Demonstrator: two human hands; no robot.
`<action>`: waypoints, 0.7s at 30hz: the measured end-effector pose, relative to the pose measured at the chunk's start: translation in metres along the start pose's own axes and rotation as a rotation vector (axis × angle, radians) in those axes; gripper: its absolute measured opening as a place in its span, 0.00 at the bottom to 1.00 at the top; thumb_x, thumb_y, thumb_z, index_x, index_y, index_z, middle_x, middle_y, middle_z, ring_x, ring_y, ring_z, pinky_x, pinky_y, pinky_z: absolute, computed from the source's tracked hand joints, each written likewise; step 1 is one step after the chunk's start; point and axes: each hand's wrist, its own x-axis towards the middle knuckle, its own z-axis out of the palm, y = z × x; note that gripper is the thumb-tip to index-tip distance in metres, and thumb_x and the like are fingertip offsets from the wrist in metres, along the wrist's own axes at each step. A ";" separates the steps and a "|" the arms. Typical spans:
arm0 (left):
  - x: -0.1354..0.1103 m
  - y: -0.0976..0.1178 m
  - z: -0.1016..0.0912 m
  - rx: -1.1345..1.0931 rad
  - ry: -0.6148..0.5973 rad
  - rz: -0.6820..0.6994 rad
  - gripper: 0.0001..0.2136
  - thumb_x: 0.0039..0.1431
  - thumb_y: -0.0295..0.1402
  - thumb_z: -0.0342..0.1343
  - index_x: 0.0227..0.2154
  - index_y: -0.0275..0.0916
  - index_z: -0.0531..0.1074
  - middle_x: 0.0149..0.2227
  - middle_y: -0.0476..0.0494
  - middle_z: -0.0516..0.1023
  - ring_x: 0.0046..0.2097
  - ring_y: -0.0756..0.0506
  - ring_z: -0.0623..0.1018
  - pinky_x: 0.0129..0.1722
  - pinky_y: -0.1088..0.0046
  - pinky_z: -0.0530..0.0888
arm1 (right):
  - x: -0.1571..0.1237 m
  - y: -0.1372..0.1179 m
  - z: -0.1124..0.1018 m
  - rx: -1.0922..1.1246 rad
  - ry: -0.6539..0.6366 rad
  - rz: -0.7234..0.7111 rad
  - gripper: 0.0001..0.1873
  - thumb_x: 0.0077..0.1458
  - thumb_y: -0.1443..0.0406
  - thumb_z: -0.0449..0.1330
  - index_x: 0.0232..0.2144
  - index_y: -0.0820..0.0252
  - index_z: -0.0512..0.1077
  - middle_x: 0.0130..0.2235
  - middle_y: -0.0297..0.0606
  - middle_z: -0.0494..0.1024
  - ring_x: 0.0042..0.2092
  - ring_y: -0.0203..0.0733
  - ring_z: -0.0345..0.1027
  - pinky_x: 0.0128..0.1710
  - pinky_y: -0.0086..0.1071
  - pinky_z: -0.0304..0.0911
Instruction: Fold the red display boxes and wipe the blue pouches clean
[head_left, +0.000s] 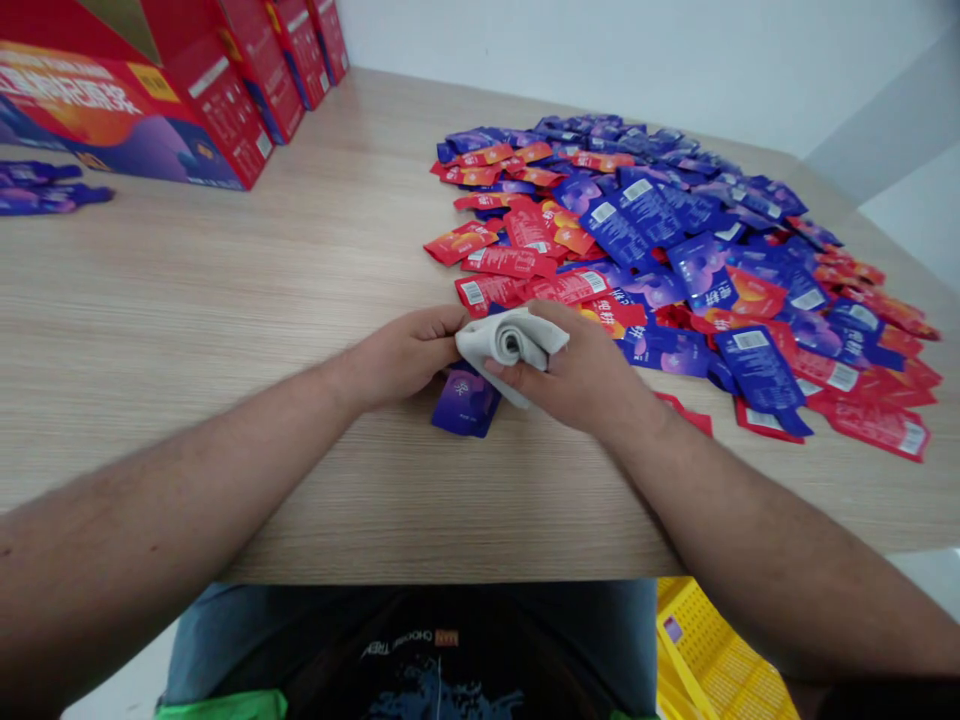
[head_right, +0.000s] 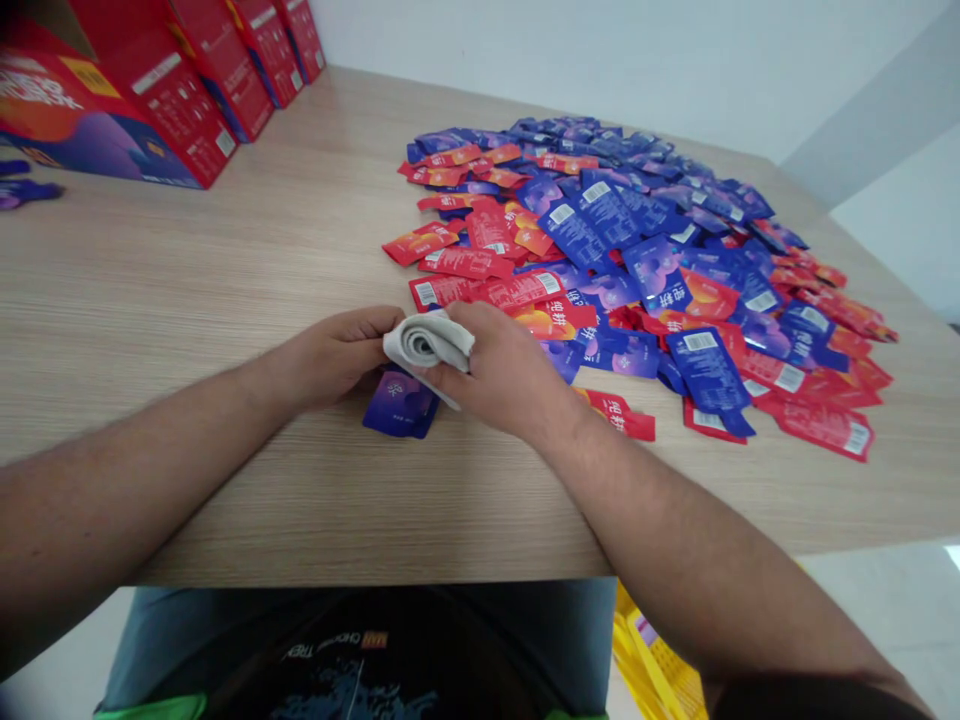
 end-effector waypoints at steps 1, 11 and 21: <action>0.000 0.000 0.000 -0.041 0.011 -0.025 0.06 0.56 0.35 0.59 0.30 0.38 0.69 0.27 0.51 0.70 0.26 0.53 0.67 0.26 0.79 0.65 | 0.000 0.000 0.001 -0.006 0.007 0.008 0.14 0.57 0.54 0.64 0.40 0.57 0.75 0.39 0.39 0.79 0.41 0.49 0.72 0.41 0.39 0.66; -0.003 0.010 0.004 -0.218 0.091 -0.117 0.05 0.57 0.30 0.57 0.30 0.39 0.66 0.24 0.51 0.71 0.24 0.52 0.71 0.23 0.79 0.68 | -0.005 0.000 0.010 -0.008 -0.059 -0.121 0.12 0.59 0.55 0.62 0.37 0.57 0.71 0.36 0.39 0.76 0.41 0.47 0.69 0.40 0.38 0.64; -0.001 0.011 0.006 -0.282 0.083 -0.106 0.02 0.60 0.28 0.54 0.33 0.39 0.66 0.26 0.51 0.72 0.25 0.51 0.73 0.25 0.77 0.71 | -0.009 -0.004 0.014 -0.026 -0.106 -0.136 0.11 0.55 0.63 0.65 0.41 0.56 0.71 0.41 0.40 0.75 0.45 0.49 0.68 0.44 0.41 0.66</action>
